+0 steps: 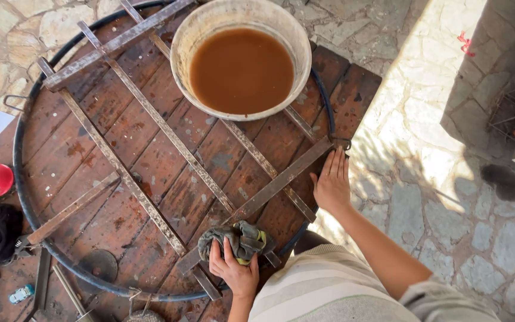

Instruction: Cleaning and treating a circular metal frame with a cloth and liquid solution on a workbench

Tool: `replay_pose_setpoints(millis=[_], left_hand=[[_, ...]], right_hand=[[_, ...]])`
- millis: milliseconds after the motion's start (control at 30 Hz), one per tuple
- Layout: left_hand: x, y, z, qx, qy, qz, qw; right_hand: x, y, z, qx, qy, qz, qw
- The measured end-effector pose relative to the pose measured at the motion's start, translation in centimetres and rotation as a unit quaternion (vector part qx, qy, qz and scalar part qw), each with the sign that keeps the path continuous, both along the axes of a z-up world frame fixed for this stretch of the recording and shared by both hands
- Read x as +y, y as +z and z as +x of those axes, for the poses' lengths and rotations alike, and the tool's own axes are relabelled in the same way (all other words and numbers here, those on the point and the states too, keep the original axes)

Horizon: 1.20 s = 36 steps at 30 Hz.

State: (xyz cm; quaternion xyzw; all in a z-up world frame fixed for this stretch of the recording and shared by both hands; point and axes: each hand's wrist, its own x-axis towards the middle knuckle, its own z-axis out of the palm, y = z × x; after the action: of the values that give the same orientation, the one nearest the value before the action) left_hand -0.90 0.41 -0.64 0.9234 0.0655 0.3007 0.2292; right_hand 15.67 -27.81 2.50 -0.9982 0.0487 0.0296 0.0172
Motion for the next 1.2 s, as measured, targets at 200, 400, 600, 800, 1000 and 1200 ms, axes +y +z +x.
replay_pose_setpoints(millis=[200, 400, 600, 800, 1000, 1200], left_hand=[[0.0, 0.2, 0.0, -0.001, 0.002, -0.004, 1.000], [0.0, 0.6, 0.1, -0.003, -0.003, -0.004, 1.000], [-0.1, 0.8, 0.3, -0.009, -0.001, -0.012, 1.000], [0.4, 0.4, -0.2, 0.010, -0.015, -0.039, 0.999], [0.0, 3.0, 0.7, -0.001, 0.059, -0.128, 0.990], [-1.3, 9.7, 3.1, -0.052, 0.019, -0.187, 0.981]], right_hand=[[0.3, 1.0, -1.0, 0.023, -0.016, 0.045, 0.999], [0.0, 1.7, 0.9, 0.040, -0.022, 0.018, 0.999], [-0.1, -0.5, 1.7, -0.007, -0.025, 0.028, 0.999], [-2.9, 6.3, -4.3, 0.207, -0.073, 0.177, 0.959], [-11.1, 12.1, -6.7, -0.041, -0.423, 0.640, 0.640], [-10.5, 15.9, -7.4, -0.071, -0.321, 0.833, 0.446]])
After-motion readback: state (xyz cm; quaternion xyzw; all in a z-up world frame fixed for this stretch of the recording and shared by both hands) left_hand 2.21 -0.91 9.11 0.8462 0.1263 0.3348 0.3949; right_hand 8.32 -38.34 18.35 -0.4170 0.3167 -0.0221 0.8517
